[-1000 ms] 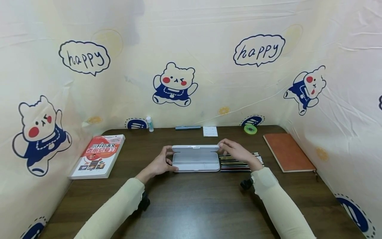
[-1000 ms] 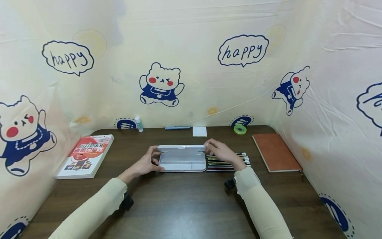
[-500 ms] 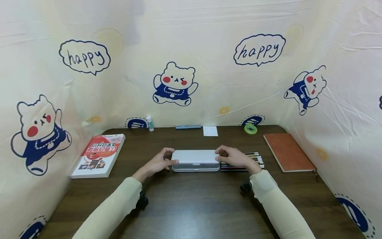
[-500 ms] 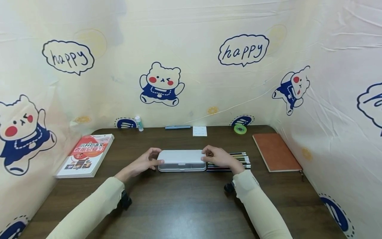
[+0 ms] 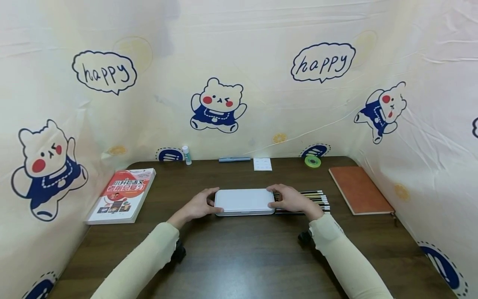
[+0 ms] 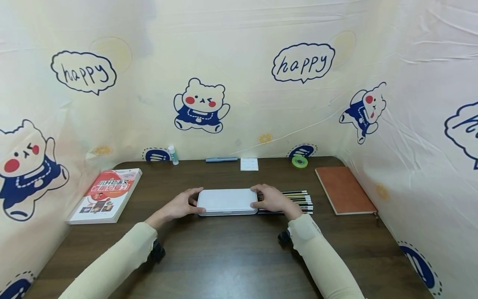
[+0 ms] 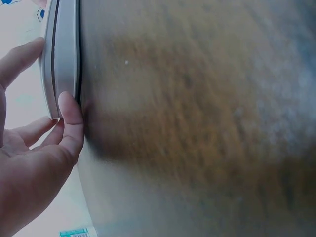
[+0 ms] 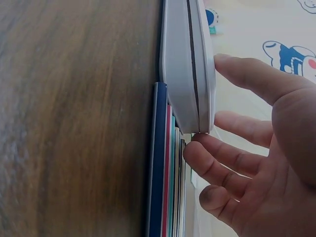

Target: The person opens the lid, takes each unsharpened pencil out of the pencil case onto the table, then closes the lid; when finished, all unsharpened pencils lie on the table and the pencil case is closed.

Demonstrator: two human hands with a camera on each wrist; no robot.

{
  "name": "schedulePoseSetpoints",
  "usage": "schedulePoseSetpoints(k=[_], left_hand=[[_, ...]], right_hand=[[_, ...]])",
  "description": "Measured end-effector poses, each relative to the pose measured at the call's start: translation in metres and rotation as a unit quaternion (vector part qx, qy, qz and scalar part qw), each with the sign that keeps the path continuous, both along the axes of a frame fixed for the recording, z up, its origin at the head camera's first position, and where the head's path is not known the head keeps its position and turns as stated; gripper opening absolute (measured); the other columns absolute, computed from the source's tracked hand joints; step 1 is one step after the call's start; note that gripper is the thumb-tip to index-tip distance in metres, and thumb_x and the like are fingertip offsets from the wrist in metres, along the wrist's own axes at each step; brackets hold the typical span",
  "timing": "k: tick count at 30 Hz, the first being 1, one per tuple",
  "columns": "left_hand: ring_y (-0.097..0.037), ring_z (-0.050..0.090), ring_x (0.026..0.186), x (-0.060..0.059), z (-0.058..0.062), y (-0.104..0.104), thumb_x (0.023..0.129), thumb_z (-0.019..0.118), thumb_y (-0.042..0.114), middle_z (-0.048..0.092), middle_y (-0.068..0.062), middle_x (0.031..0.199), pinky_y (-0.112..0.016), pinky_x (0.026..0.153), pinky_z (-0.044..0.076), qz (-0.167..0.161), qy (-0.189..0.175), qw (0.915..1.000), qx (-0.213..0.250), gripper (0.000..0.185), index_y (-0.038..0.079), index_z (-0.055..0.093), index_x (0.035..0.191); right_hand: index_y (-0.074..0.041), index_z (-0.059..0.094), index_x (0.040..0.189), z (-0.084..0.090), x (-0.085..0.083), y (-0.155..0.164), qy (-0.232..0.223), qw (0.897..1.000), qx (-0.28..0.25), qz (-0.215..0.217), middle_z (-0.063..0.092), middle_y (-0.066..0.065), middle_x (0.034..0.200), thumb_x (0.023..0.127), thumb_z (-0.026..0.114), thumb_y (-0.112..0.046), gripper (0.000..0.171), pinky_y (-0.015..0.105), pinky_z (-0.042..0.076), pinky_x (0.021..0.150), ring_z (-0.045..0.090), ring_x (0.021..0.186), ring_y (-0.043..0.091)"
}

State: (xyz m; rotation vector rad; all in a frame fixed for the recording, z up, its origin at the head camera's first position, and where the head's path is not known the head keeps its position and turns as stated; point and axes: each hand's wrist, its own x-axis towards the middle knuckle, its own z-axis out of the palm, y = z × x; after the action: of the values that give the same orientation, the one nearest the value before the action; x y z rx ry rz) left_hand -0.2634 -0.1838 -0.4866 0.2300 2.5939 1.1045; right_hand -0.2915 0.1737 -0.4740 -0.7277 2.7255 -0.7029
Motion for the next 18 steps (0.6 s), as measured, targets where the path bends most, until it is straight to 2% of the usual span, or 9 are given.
schedulePoseSetpoints(k=[3, 10, 15, 18], left_hand=[[-0.016, 0.059, 0.092, 0.0005, 0.0, 0.0003, 0.081, 0.084, 0.036, 0.048, -0.013, 0.142, -0.028, 0.073, 0.049, 0.003, 0.002, 1.0, -0.004, 0.088, 0.015, 0.039, 0.153], [-0.015, 0.06, 0.093, 0.0001, -0.0028, -0.0002, 0.079, 0.085, 0.035, 0.048, -0.013, 0.144, -0.029, 0.074, 0.05, 0.008, 0.007, 0.9999, -0.009, 0.089, 0.016, 0.039, 0.153], [-0.015, 0.06, 0.092, 0.0004, -0.0039, -0.0006, 0.078, 0.086, 0.037, 0.048, -0.013, 0.143, -0.029, 0.075, 0.049, 0.008, 0.009, 0.9998, -0.016, 0.09, 0.017, 0.04, 0.153], [-0.016, 0.059, 0.093, 0.0012, -0.0026, -0.0017, 0.079, 0.084, 0.038, 0.049, -0.013, 0.141, -0.03, 0.076, 0.049, -0.001, 0.007, 0.9998, -0.021, 0.089, 0.016, 0.04, 0.153]], right_hand=[[-0.014, 0.054, 0.141, 0.0008, 0.0005, -0.0015, 0.0, 1.0, 0.005, -0.003, 0.059, 0.011, 0.135, 0.089, 0.074, -0.038, 0.061, 0.037, 0.049, 0.084, 0.056, 0.09, 0.015], [-0.015, 0.055, 0.14, 0.0025, 0.0017, -0.0049, 0.001, 1.0, 0.022, -0.013, 0.06, 0.01, 0.135, 0.088, 0.077, -0.037, 0.061, 0.036, 0.049, 0.083, 0.056, 0.088, 0.016], [-0.017, 0.055, 0.14, 0.0022, 0.0019, -0.0046, -0.004, 1.0, 0.02, -0.014, 0.059, 0.009, 0.136, 0.088, 0.076, -0.039, 0.061, 0.037, 0.05, 0.084, 0.057, 0.091, 0.017], [-0.016, 0.056, 0.139, 0.0032, 0.0011, -0.0003, -0.003, 1.0, 0.009, -0.013, 0.061, 0.009, 0.136, 0.089, 0.075, -0.038, 0.057, 0.041, 0.052, 0.089, 0.062, 0.099, 0.019]])
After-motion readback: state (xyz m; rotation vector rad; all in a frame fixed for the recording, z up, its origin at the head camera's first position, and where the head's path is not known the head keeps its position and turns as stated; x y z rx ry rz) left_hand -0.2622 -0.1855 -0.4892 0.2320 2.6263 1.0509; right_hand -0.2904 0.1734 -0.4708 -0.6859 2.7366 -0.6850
